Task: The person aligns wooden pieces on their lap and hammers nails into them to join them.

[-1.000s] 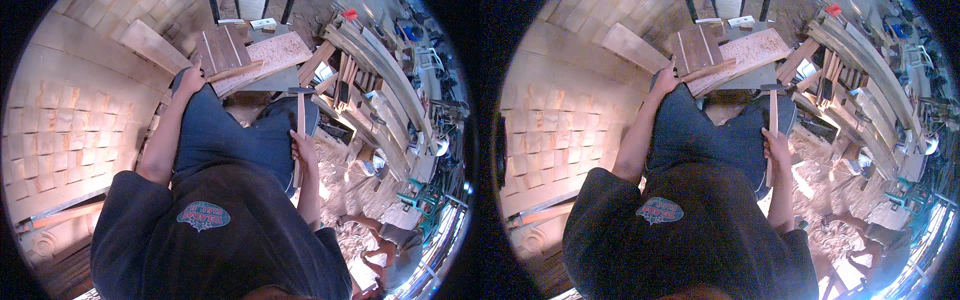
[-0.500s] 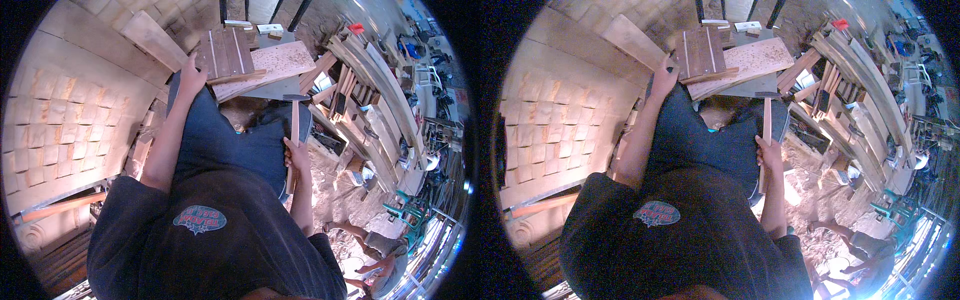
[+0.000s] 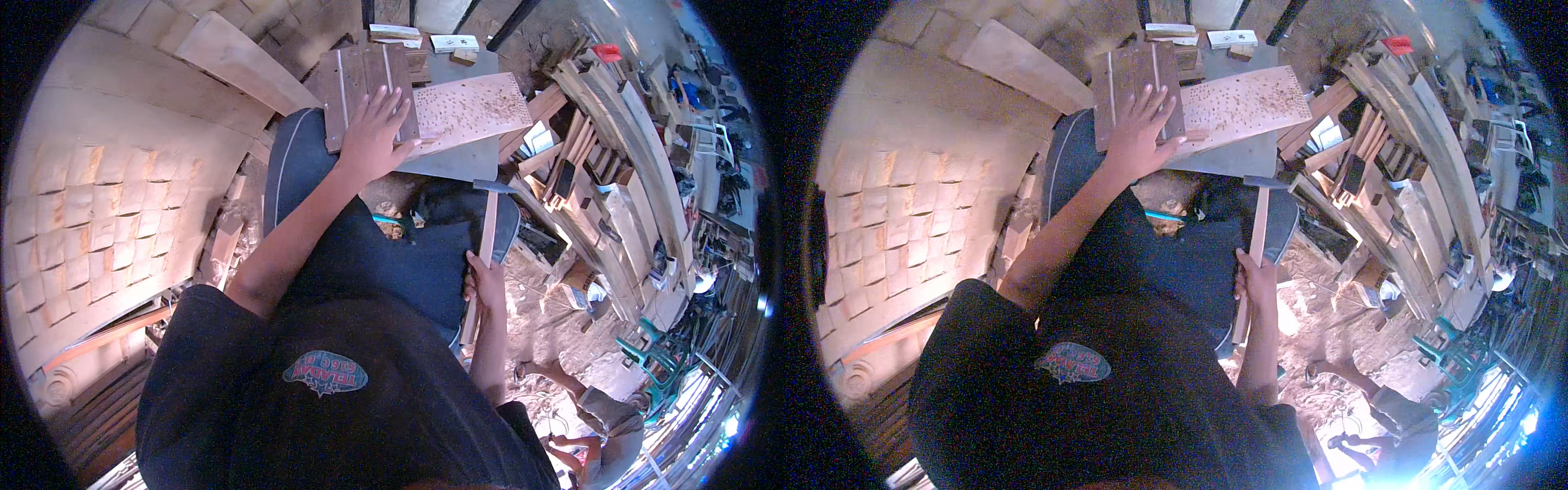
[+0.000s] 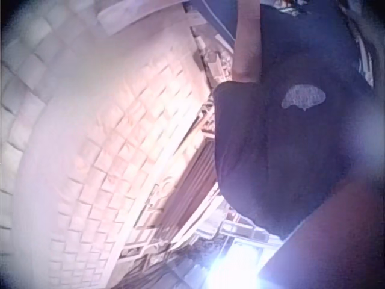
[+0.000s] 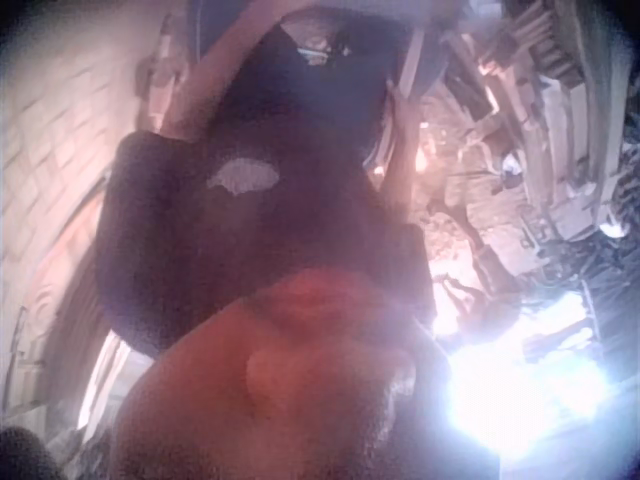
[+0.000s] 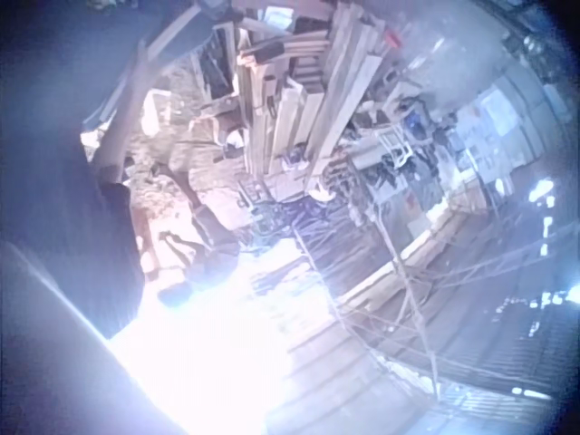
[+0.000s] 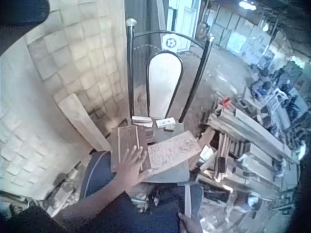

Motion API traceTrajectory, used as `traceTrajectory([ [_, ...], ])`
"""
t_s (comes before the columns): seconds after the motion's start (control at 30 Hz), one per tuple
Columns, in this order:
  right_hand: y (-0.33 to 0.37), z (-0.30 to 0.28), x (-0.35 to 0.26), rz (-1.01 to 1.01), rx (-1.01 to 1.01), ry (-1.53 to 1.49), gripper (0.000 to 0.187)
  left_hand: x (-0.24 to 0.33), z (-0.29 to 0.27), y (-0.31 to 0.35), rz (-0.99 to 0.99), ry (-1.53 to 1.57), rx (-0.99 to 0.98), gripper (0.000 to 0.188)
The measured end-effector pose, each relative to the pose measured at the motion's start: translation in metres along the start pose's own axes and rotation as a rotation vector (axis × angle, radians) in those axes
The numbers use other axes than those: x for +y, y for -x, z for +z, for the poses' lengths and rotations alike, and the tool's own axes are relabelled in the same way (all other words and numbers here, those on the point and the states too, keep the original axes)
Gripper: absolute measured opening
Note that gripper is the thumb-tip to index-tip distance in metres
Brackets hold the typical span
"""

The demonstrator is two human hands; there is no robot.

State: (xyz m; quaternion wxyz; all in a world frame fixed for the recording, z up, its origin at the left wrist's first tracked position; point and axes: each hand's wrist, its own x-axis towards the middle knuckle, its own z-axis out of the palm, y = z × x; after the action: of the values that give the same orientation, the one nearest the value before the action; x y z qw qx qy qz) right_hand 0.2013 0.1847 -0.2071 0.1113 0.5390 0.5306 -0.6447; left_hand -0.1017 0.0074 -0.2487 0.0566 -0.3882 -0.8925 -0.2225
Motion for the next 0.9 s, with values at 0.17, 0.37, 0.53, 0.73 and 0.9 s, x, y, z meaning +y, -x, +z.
traceTrajectory([
  [0.17, -0.004, -0.003, -0.012, 0.142, -0.022, -0.103, 0.036, -0.004, 0.005, 0.001, -0.037, 0.055, -0.025, 0.066],
  [0.37, -0.019, -0.009, -0.017, 0.171, -0.033, -0.144, 0.037, -0.001, 0.001, -0.002, -0.067, 0.075, -0.064, 0.064],
  [0.53, -0.021, -0.009, -0.029, 0.246, -0.058, -0.185, 0.038, 0.0, -0.002, -0.006, -0.078, 0.038, -0.111, 0.066],
  [0.73, -0.024, -0.016, -0.024, 0.271, -0.05, -0.254, 0.038, 0.001, -0.014, -0.036, -0.055, 0.084, -0.004, 0.043],
  [0.9, -0.029, -0.019, -0.022, 0.263, -0.066, -0.231, 0.038, -0.03, 0.015, -0.142, -0.062, 0.323, -0.006, 0.021],
])
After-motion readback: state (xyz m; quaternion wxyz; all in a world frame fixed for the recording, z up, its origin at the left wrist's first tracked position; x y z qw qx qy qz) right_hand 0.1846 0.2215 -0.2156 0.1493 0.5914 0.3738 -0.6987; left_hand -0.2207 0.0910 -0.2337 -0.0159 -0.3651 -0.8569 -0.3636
